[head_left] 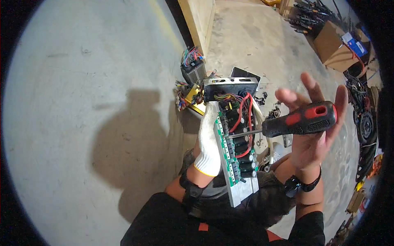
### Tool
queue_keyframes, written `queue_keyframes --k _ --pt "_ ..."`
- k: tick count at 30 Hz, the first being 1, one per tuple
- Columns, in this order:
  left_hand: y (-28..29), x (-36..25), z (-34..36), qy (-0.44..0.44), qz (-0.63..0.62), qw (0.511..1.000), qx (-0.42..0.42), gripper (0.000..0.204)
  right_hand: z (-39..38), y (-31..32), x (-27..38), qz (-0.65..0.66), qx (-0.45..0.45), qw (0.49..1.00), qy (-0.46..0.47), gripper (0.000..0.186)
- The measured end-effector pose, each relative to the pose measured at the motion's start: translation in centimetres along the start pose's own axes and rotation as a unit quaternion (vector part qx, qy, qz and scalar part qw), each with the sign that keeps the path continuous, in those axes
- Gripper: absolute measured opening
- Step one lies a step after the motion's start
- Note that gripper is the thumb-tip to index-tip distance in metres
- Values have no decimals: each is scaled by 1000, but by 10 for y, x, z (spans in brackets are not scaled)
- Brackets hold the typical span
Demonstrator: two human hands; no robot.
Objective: Unscrewing and inspecting the internal components of an electric motorcycle controller.
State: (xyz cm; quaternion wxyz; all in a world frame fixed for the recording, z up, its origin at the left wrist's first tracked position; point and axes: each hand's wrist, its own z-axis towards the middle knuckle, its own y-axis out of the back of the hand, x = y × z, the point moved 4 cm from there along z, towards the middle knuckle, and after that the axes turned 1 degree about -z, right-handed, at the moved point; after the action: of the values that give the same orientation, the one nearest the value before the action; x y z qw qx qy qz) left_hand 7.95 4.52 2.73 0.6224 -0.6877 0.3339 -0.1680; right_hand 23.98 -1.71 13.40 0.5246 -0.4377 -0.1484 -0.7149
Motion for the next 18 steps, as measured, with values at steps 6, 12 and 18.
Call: queue_keyframes --k 6,12,18 --pt "-6 3 5 -3 14 1000 15 57 9 29 -6 11 229 966 117 78" --pt "-2 2 3 36 -22 999 -6 59 16 7 5 -15 166 978 127 71" --pt "-2 8 9 7 -13 1000 -3 64 43 -27 39 16 313 949 -41 54"
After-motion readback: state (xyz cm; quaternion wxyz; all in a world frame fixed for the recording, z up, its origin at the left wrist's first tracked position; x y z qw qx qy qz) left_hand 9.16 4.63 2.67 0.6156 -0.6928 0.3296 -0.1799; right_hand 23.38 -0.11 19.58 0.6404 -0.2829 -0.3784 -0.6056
